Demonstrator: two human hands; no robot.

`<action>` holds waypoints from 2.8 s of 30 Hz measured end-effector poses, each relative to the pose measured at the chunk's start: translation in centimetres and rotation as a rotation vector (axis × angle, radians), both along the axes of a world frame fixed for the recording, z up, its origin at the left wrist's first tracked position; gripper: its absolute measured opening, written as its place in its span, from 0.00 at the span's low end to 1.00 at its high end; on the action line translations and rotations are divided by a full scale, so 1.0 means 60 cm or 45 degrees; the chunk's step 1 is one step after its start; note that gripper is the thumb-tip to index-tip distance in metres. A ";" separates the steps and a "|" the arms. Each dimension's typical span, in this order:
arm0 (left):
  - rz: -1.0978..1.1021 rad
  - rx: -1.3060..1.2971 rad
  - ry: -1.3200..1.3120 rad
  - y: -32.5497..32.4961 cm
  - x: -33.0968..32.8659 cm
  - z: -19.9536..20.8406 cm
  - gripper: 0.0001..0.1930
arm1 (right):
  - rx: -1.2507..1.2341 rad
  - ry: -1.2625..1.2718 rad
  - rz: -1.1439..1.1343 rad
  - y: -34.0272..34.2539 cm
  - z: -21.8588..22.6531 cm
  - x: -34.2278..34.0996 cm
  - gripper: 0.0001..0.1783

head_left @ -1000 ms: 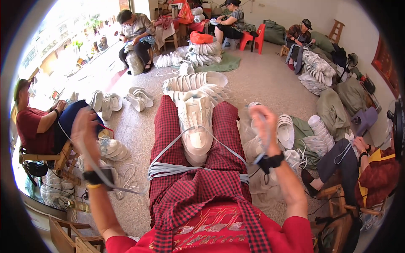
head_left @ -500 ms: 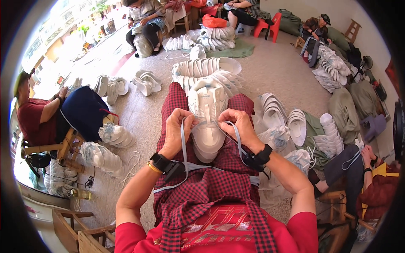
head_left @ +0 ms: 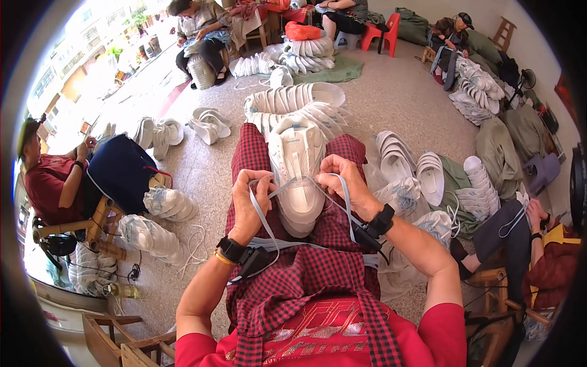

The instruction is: The recorder is lacing a white sneaker while sitting in a shoe assembly workshop.

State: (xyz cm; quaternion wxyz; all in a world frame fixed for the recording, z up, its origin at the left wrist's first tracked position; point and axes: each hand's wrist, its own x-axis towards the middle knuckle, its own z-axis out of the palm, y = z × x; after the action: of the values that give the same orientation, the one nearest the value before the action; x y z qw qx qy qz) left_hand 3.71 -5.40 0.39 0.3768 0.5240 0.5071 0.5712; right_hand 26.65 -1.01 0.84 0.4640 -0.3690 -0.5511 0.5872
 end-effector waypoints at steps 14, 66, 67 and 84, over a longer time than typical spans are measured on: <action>0.053 0.103 0.030 -0.001 0.012 -0.020 0.05 | 1.023 -0.776 -0.134 0.009 0.030 -0.051 0.10; -0.905 0.660 1.485 0.104 -0.029 0.092 0.10 | 1.323 -1.730 0.910 0.094 0.132 -0.053 0.13; -0.910 0.679 1.516 0.105 -0.030 0.092 0.09 | 1.321 -1.726 0.903 0.093 0.141 -0.058 0.13; -1.231 0.402 1.210 0.126 -0.045 0.094 0.14 | 1.485 -1.481 0.913 0.098 0.118 -0.026 0.12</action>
State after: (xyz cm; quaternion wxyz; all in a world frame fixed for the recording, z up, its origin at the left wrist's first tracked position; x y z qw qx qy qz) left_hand 1.01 2.15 6.01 0.2452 0.9329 0.2375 0.1148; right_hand 25.07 4.84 7.91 0.0139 -0.1196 -0.9918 0.0438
